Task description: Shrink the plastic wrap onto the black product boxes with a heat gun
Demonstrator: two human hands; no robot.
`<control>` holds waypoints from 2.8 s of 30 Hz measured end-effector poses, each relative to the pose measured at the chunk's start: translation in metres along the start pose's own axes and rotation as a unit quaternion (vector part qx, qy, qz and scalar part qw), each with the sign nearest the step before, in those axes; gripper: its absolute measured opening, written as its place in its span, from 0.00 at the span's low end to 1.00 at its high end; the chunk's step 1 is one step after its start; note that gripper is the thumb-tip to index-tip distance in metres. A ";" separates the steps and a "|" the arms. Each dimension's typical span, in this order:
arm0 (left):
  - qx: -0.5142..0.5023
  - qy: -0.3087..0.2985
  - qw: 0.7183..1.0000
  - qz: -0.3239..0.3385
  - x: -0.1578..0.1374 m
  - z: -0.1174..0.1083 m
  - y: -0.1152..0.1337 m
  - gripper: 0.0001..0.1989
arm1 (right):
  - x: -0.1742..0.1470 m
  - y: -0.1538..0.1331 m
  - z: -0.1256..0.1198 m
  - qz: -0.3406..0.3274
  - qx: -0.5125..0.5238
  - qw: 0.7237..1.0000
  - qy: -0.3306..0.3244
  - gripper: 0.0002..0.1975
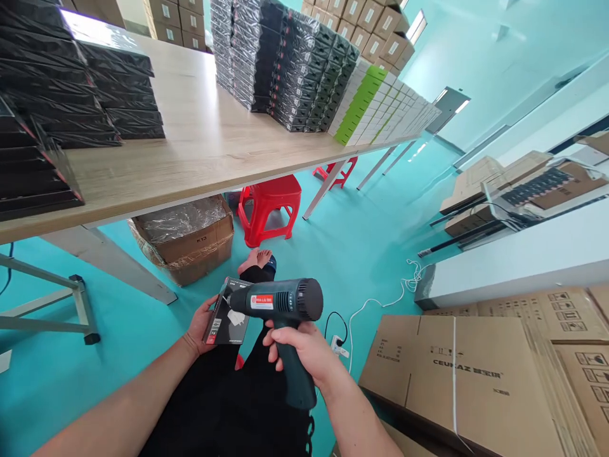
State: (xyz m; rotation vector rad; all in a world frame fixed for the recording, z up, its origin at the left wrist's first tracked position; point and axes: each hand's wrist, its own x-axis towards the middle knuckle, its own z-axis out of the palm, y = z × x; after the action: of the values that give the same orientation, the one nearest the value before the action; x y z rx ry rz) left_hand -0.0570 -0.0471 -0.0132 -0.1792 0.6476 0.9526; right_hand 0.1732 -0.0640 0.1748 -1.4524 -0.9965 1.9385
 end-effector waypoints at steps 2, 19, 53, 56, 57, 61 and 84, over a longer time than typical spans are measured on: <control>0.001 0.002 1.000 -0.010 0.001 0.000 0.000 0.18 | 0.001 -0.004 0.007 -0.025 -0.006 0.999 0.027 0.15; 0.006 -0.014 1.000 -0.018 -0.003 -0.001 0.003 0.19 | 0.011 -0.006 -0.030 -0.029 -0.021 0.997 0.065 0.14; -0.110 0.033 0.988 0.106 0.014 -0.013 0.005 0.22 | -0.017 0.047 0.005 0.000 0.023 0.999 0.031 0.14; -0.103 0.035 0.987 0.121 0.016 -0.015 0.005 0.17 | -0.017 0.045 0.007 -0.012 0.021 1.000 -0.010 0.15; -0.102 0.030 0.987 0.122 0.017 -0.015 0.004 0.17 | -0.018 0.044 0.007 -0.024 0.022 0.999 -0.006 0.15; -0.102 0.024 0.988 0.115 0.017 -0.015 0.004 0.21 | -0.018 0.041 0.009 -0.009 -0.002 0.999 0.048 0.14; -0.173 0.038 0.978 0.109 0.017 -0.020 0.006 0.17 | -0.017 0.041 0.005 0.012 0.006 0.998 0.063 0.15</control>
State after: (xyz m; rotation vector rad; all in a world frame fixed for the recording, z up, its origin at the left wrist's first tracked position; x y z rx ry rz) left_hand -0.0639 -0.0403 -0.0382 -0.4634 0.5746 1.2731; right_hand 0.1741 -0.1022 0.1525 -1.5650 -0.9122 1.8427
